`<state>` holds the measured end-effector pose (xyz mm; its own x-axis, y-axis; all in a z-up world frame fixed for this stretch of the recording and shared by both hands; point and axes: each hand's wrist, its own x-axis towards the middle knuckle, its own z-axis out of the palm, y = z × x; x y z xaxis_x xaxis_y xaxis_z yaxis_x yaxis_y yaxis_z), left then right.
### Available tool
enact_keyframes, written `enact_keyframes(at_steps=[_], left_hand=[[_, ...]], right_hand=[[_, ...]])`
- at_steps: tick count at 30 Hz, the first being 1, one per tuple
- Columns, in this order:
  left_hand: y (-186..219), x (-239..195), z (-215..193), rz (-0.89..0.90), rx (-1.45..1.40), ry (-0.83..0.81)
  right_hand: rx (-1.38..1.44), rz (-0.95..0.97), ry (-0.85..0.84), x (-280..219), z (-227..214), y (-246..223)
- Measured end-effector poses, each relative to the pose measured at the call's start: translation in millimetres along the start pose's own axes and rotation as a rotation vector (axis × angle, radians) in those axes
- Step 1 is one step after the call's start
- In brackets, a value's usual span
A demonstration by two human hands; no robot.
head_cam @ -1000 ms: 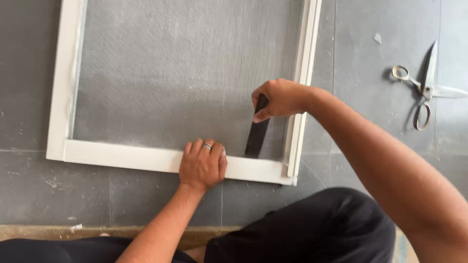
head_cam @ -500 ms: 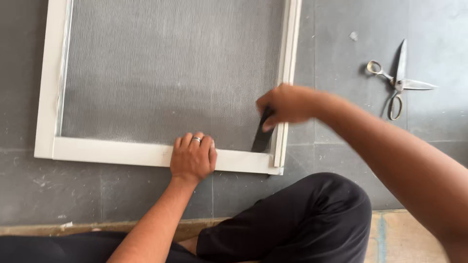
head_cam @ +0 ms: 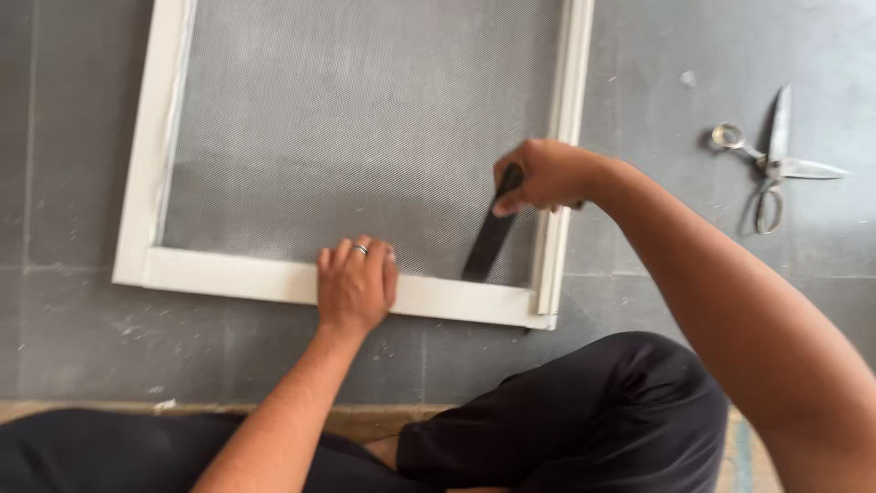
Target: The person secures a mesh screen onto a white frame using a flat tool to press the screen into the frame's groove. They work along the edges to ensure the screen is tightly fitted.
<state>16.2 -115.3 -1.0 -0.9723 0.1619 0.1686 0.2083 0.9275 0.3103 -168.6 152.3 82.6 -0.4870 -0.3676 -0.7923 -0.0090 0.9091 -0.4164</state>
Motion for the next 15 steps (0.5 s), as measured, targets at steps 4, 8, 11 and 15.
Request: enact_keyframes(at_steps=[4,8,11,15], left_hand=[[-15.2,-0.2,-7.0,0.012,0.011,-0.049],[-19.4,-1.8,-2.0,0.027,-0.028,0.035],[-18.9,-9.3,1.4,0.006,-0.017,-0.040],[-19.2,-1.8,-1.0,0.003,-0.012,-0.040]], right_hand=[[0.067,-0.009,0.003,55.7,13.6,-6.8],[0.064,-0.031,-0.067,83.9,17.5,-37.7],[-0.185,-0.520,0.046,70.5,33.2,-69.2],[-0.471,-0.581,0.205,49.4,35.7,-87.6]])
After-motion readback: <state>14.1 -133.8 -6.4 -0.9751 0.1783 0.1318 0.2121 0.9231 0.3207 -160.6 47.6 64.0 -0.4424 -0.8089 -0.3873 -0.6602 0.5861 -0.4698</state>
